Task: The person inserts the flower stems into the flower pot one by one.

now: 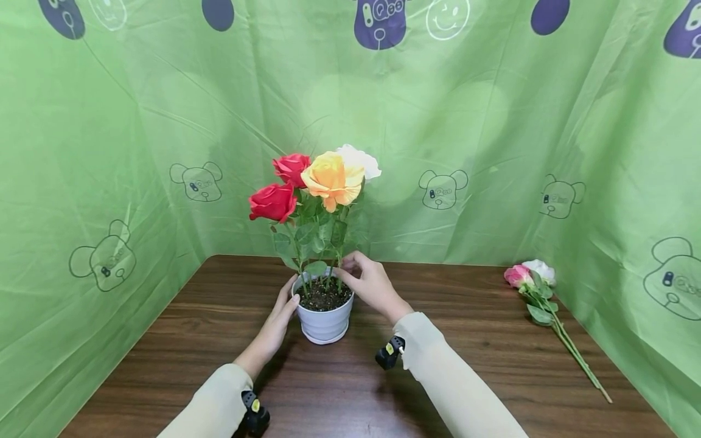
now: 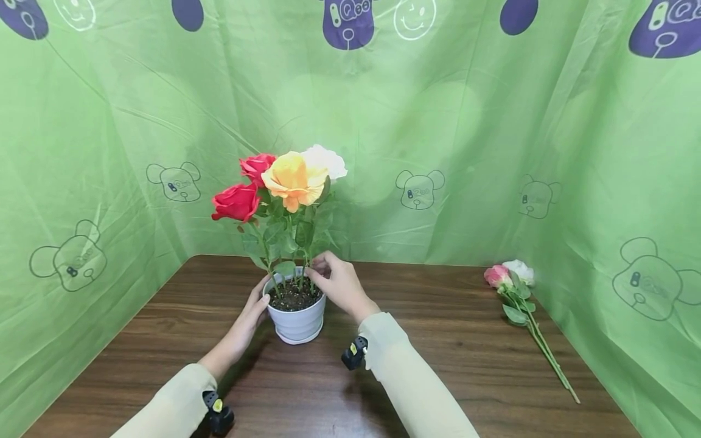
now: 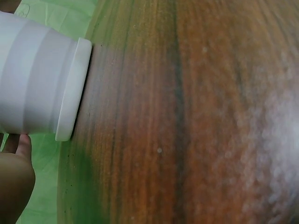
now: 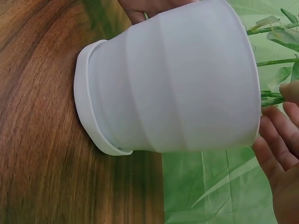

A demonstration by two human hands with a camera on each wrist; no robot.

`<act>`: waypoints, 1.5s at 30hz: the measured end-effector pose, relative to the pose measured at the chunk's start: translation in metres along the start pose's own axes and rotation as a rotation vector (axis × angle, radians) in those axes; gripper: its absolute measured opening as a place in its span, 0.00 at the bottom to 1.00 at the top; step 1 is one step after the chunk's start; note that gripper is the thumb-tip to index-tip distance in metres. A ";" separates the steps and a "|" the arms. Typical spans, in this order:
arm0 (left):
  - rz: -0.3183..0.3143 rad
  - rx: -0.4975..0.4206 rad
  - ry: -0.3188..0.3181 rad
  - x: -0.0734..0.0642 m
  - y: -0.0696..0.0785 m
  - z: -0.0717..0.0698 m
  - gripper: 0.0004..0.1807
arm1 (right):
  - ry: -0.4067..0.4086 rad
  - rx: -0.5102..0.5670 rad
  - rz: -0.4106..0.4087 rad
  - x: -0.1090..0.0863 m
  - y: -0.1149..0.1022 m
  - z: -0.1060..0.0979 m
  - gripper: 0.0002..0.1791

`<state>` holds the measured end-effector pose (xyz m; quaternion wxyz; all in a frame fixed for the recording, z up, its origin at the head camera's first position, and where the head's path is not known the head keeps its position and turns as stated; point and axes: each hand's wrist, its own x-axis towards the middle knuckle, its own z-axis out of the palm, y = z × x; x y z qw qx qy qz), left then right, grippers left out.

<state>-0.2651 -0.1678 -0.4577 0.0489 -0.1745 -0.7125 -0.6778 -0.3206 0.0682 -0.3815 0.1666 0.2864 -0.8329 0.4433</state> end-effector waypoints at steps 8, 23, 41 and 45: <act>0.006 0.001 -0.002 0.000 0.000 0.000 0.31 | -0.029 0.023 -0.003 -0.004 0.003 -0.010 0.09; 0.003 -0.013 0.000 0.000 -0.003 0.000 0.31 | -0.059 -0.023 0.013 -0.023 0.030 -0.042 0.08; 0.015 -0.002 -0.001 0.000 -0.002 -0.001 0.31 | -0.053 -0.152 0.112 -0.068 0.079 -0.111 0.09; 0.005 -0.002 0.006 0.000 -0.003 -0.001 0.31 | -0.047 -0.188 0.128 -0.079 0.090 -0.126 0.09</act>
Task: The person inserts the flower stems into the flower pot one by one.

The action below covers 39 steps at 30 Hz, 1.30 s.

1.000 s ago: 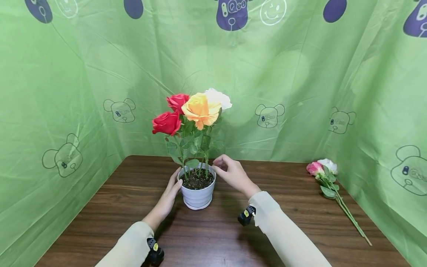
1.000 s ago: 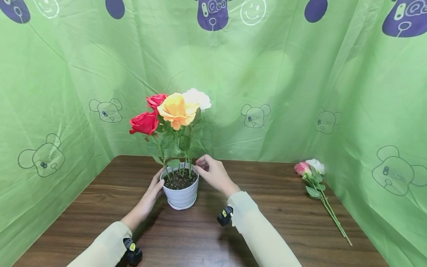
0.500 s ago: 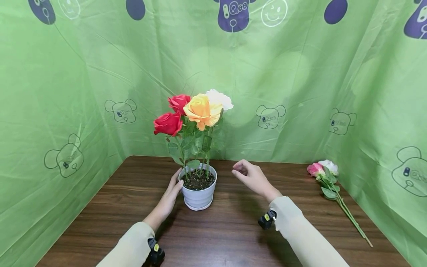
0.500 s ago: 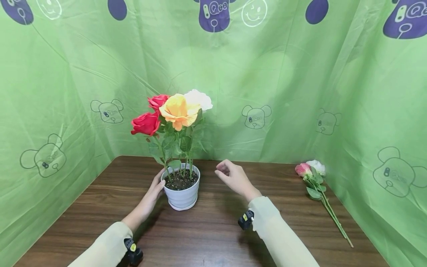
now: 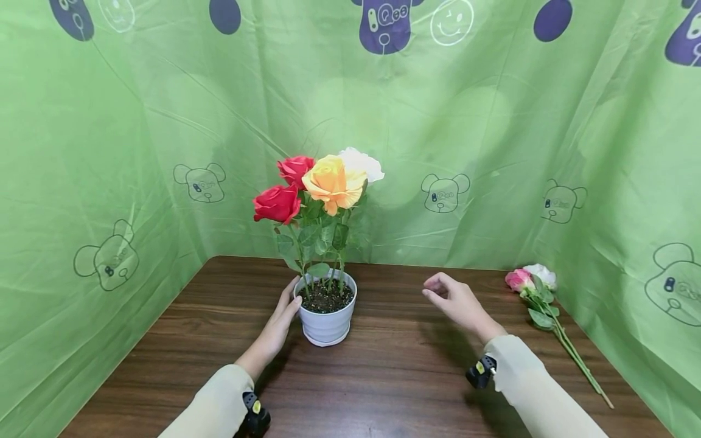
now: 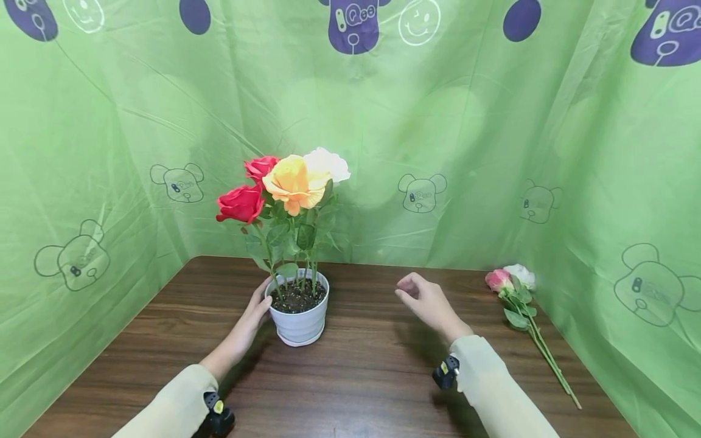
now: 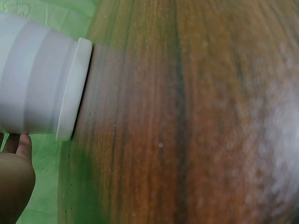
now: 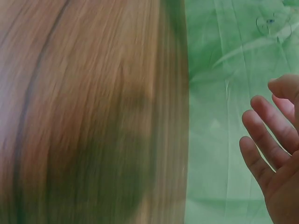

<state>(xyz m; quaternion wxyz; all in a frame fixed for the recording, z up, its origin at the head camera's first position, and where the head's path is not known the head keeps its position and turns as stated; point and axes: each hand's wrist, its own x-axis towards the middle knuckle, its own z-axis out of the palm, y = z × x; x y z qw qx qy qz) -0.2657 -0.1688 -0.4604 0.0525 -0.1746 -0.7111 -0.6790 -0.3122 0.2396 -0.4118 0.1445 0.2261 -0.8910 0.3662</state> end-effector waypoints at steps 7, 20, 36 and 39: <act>-0.009 0.013 0.004 0.000 -0.003 -0.001 0.32 | 0.028 -0.089 0.032 -0.019 0.023 -0.023 0.09; -0.009 0.004 0.003 -0.001 -0.004 -0.001 0.31 | 0.070 -0.165 0.135 -0.062 0.069 -0.070 0.09; -0.009 0.008 0.000 -0.001 -0.002 0.000 0.31 | 0.160 -0.125 0.347 -0.121 0.114 -0.140 0.19; -0.008 0.006 -0.001 0.000 -0.001 0.000 0.31 | 0.147 -0.124 0.403 -0.129 0.117 -0.151 0.22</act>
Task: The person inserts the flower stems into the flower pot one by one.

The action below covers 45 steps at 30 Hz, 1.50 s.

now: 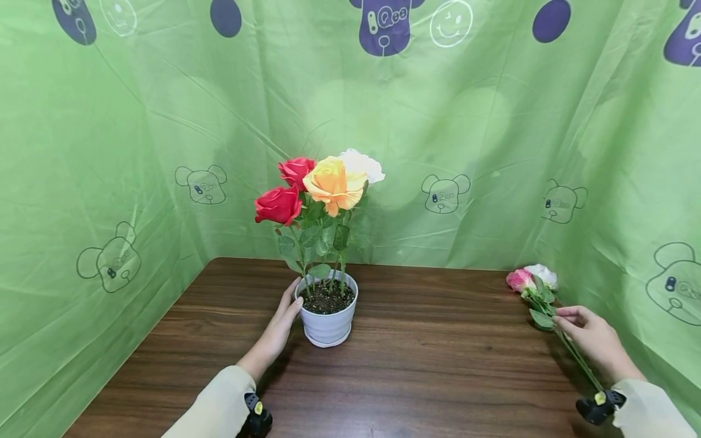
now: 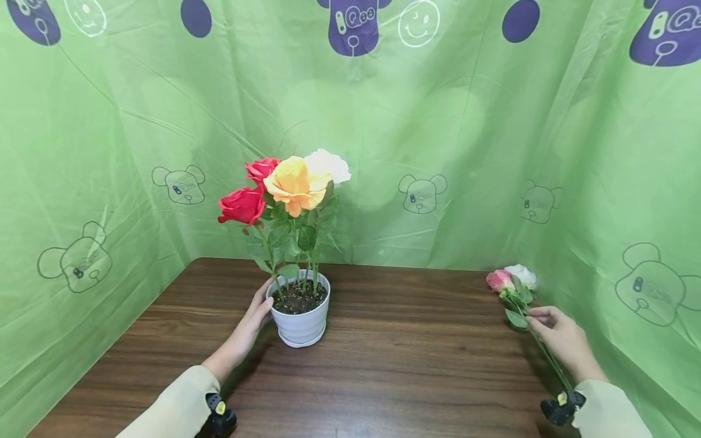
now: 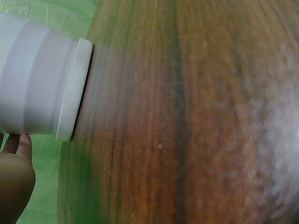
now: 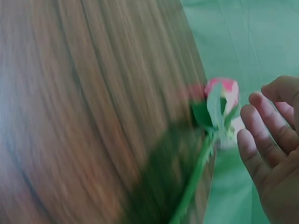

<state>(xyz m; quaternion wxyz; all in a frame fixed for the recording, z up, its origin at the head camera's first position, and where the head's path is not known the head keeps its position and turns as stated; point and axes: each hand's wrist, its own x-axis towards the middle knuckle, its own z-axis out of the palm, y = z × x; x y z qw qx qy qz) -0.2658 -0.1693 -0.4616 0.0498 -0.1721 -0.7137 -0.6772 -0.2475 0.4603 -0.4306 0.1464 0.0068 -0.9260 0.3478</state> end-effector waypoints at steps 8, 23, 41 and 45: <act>0.006 0.006 0.002 0.001 0.001 0.000 0.31 | -0.066 -0.147 0.059 -0.003 0.029 -0.015 0.26; 0.007 -0.005 0.000 0.001 0.000 0.000 0.31 | -0.186 -0.280 0.091 -0.004 0.043 -0.009 0.27; -0.010 0.006 0.009 -0.001 0.002 0.002 0.31 | -0.213 -0.349 0.057 -0.002 0.042 -0.008 0.25; -0.009 0.007 0.008 0.000 0.001 0.001 0.31 | -0.188 -0.354 0.030 0.000 0.040 -0.007 0.24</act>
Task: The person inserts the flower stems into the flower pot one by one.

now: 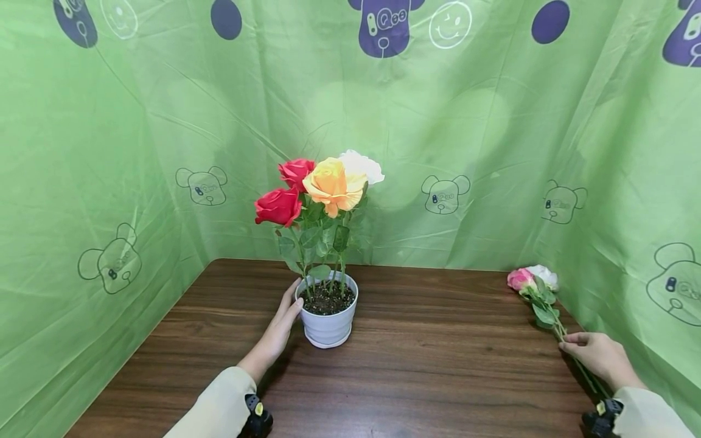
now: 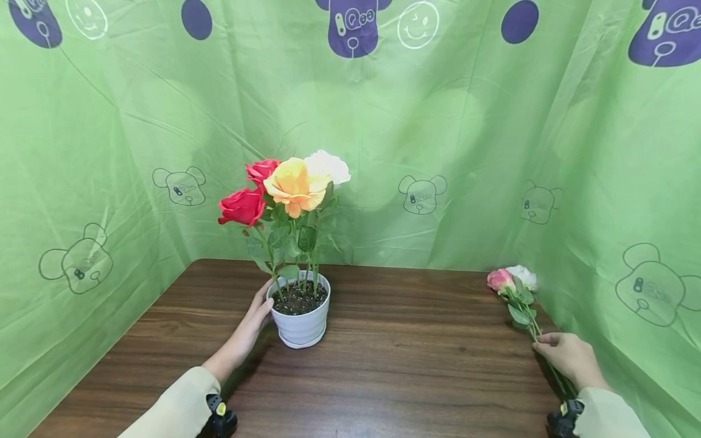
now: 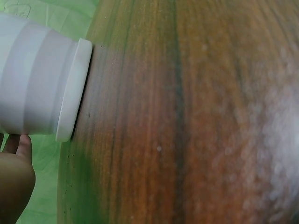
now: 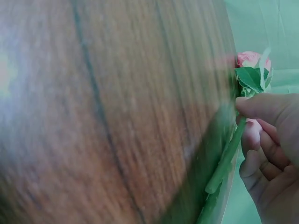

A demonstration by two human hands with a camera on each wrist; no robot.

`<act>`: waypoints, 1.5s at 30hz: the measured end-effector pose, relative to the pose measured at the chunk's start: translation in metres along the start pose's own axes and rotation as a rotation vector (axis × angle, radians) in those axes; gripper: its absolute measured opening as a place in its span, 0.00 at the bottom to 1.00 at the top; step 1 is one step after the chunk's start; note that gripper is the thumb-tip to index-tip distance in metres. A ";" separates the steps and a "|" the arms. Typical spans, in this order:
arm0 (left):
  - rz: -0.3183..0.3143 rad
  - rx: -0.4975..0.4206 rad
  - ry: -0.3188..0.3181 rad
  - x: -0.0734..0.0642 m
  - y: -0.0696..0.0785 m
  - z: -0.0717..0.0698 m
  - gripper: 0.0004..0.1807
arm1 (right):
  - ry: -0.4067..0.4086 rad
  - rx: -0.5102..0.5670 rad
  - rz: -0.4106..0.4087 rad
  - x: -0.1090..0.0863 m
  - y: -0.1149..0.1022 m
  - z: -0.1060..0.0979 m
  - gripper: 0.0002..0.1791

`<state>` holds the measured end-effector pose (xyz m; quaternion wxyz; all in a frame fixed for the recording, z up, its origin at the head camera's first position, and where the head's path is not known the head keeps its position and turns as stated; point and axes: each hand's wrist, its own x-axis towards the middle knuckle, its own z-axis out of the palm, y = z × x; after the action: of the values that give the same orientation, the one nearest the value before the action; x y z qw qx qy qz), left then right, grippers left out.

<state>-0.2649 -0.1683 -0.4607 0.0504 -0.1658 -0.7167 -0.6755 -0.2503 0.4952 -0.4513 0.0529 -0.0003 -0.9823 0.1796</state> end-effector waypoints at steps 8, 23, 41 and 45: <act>0.000 -0.002 0.003 0.000 0.000 0.000 0.31 | 0.040 0.011 -0.016 0.001 -0.007 0.000 0.22; -0.011 0.001 0.001 -0.002 -0.001 -0.001 0.31 | 0.088 0.086 -0.065 0.005 -0.035 0.000 0.22; 0.007 -0.012 -0.005 0.001 0.001 0.000 0.31 | 0.139 0.123 -0.115 0.013 -0.064 0.003 0.19; 0.005 -0.011 -0.003 0.001 0.001 0.000 0.31 | 0.118 0.160 -0.125 0.016 -0.073 0.004 0.18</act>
<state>-0.2655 -0.1678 -0.4592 0.0501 -0.1689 -0.7128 -0.6789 -0.2654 0.4256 -0.4275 0.1215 0.0547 -0.9581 0.2536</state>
